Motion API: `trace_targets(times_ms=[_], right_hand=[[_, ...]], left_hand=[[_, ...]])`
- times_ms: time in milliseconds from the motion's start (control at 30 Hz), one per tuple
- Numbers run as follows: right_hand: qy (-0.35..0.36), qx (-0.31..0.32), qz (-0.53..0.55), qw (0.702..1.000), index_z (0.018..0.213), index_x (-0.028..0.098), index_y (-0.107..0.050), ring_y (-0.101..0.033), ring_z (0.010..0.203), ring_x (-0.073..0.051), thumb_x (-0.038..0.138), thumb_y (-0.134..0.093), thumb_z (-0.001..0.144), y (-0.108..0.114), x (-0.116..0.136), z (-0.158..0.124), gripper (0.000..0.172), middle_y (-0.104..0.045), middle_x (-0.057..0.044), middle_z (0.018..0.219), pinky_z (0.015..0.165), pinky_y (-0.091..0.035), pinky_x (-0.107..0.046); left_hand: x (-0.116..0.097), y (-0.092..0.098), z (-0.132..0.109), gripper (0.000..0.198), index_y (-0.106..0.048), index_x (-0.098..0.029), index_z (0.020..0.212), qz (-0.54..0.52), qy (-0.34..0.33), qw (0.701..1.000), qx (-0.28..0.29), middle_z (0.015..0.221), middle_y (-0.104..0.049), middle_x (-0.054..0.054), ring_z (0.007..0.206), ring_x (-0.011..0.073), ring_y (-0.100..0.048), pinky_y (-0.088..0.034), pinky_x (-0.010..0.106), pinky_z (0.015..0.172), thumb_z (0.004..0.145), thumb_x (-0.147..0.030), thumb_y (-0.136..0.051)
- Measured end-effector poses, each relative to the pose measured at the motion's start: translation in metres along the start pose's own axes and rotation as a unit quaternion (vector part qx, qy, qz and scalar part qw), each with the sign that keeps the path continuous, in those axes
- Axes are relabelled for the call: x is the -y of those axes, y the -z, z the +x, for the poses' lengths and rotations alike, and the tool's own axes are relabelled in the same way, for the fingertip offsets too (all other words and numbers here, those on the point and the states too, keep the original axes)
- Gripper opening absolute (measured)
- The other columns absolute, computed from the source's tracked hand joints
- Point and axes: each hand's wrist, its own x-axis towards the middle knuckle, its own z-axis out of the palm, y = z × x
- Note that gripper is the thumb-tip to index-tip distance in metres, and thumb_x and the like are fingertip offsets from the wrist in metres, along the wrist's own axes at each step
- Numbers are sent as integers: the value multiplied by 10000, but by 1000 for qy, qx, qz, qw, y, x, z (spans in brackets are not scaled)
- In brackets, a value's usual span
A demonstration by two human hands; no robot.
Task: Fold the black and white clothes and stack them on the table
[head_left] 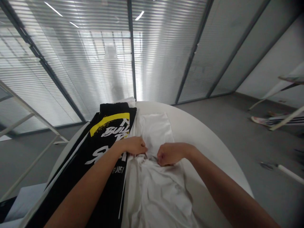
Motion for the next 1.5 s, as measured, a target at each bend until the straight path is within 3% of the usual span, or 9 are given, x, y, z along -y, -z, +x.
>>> trace_targets(times_ms=[100, 200, 300, 467, 633, 733, 1033, 1267, 1500], right_hand=[[11, -13, 49, 999, 886, 155, -689, -648, 682, -155, 290, -480, 824, 2, -3, 1, 256, -712, -52, 801, 622, -443, -231], [-9, -241, -63, 968, 922, 169, -673, -645, 819, -182, 254, -434, 857, 5, -7, 5, 262, -710, -83, 922, 697, -428, -249], [-28, -277, -115, 953, 885, 176, -678, -638, 833, -199, 256, -455, 850, 3, -12, 10, 239, -711, -85, 905, 683, -412, -254], [37, -94, 40, 994, 815, 167, -696, -619, 652, -149, 277, -511, 813, 5, -17, 10, 215, -703, -37, 741, 597, -410, -222], [-74, -451, 25, 889, 947, 199, -685, -630, 821, -171, 238, -475, 827, 12, -42, 27, 245, -713, -48, 908, 732, -427, -251], [-141, -548, 78, 821, 1055, 189, -654, -631, 835, -169, 189, -482, 805, 9, -72, 46, 303, -707, -59, 963, 767, -440, -264], [-130, -543, 317, 767, 1331, 205, -482, -557, 476, -67, 223, -576, 750, 1, -106, 67, 589, -626, -107, 1210, 444, -434, -217], [-89, -507, 384, 767, 1142, 153, -617, -521, 447, -48, 195, -619, 774, 3, -99, 61, 370, -686, -89, 1029, 401, -421, -183], [-30, -507, 523, 685, 1088, 148, -607, -566, 445, -59, 139, -613, 772, 5, -100, 56, 316, -662, -70, 975, 350, -403, -174]], left_hand=[[-2, 1, -2, 395, -669, -167, 731, -58, 13, 993, 98, 701, -692, 55, 547, 152, -597, -410, 243, 558, 855, -465, -443], [1, -1, 5, 400, -670, -159, 746, 9, 42, 991, -128, 763, -696, 84, 655, 170, -621, -416, 249, 619, 878, -435, -413], [7, -4, 11, 285, -686, -183, 869, 50, 38, 967, -245, 865, -709, 74, 789, 183, -631, -421, 251, 685, 850, -358, -462], [13, -4, 9, 317, -697, -181, 760, -51, -11, 998, -36, 675, -692, 27, 572, 145, -605, -426, 238, 593, 836, -380, -462], [21, -5, 21, 349, -688, -173, 825, 33, 130, 951, -277, 858, -716, 102, 831, 228, -663, -452, 294, 723, 873, -381, -412], [31, -10, 32, 330, -629, -163, 1062, 4, 206, 923, -324, 1021, -704, 135, 959, 250, -652, -451, 312, 797, 861, -358, -454], [56, -11, 40, 269, -679, -152, 929, -92, 184, 927, -313, 923, -711, 113, 845, 240, -654, -437, 285, 701, 740, -332, -610], [66, -12, 44, 166, -647, -151, 845, -290, 124, 891, -328, 666, -638, -8, 523, 104, -555, -384, 205, 511, 681, -136, -627], [64, -8, 39, 178, -562, -177, 890, -445, 117, 841, -284, 510, -518, -66, 355, 70, -450, -199, 179, 356, 729, -135, -623]])
